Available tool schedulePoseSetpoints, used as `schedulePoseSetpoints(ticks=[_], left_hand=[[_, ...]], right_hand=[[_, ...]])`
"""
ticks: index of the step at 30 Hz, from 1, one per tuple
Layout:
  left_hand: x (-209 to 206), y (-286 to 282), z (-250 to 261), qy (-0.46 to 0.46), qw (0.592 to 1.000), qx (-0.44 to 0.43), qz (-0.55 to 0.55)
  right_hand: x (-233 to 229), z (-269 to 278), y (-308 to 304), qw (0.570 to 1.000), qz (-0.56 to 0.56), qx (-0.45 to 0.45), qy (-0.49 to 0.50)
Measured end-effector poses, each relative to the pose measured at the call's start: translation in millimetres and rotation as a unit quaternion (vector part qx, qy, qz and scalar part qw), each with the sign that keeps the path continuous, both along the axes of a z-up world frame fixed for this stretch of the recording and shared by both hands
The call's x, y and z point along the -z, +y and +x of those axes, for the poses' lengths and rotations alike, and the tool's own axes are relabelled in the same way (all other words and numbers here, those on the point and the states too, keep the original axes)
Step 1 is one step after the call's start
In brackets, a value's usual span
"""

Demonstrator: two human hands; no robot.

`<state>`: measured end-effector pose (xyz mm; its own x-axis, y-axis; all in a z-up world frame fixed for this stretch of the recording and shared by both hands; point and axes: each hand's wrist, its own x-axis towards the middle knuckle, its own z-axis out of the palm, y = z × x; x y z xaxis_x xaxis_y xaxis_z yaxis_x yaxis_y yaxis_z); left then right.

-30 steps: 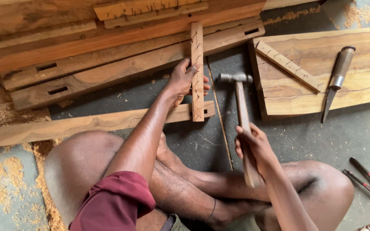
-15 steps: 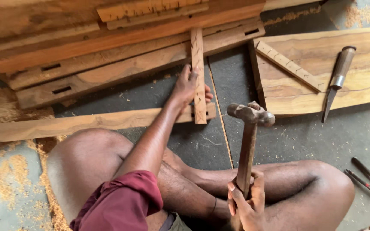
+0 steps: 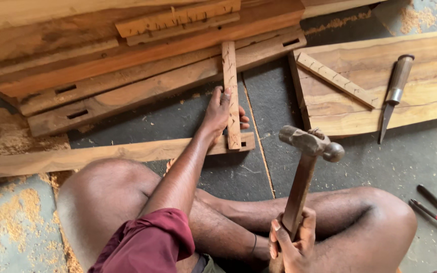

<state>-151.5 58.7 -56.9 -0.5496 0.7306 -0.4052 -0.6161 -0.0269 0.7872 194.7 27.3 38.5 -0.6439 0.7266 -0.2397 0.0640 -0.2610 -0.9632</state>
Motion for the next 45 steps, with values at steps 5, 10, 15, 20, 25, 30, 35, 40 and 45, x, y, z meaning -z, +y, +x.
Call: schedulePoseSetpoints(ticks=[5,10,15,20,25,30,35,40,45], left_hand=[[2,-1,7,0.047,0.999,-0.020,0.009],[-3,0,4,0.047,0.998,-0.004,-0.029],[-7,-3,4,0.021,0.999,0.006,-0.034],[-5,-6,7,-0.013,1.000,-0.021,0.016],[-8,-2,5,-0.024,0.999,-0.023,0.038],[-10,-1,20,0.017,0.999,0.047,-0.017],[-16,2,16,0.040,0.997,0.052,-0.044],[-17,0,13,0.043,0.996,0.061,-0.052],[-18,0,16,0.054,0.996,0.041,-0.055]], right_hand=[[1,5,-3,0.999,0.013,-0.002,-0.041],[4,5,-7,0.998,0.026,-0.031,-0.054],[5,2,-21,0.988,-0.045,-0.019,-0.146],[2,-3,-22,0.987,-0.055,-0.029,-0.151],[4,-2,-18,0.989,-0.037,-0.020,-0.142],[5,1,-15,0.991,-0.035,-0.017,-0.132],[5,0,-15,0.990,-0.037,-0.022,-0.132],[6,-1,-17,0.992,-0.038,-0.038,-0.117],[6,1,-22,0.990,0.000,-0.060,-0.130]])
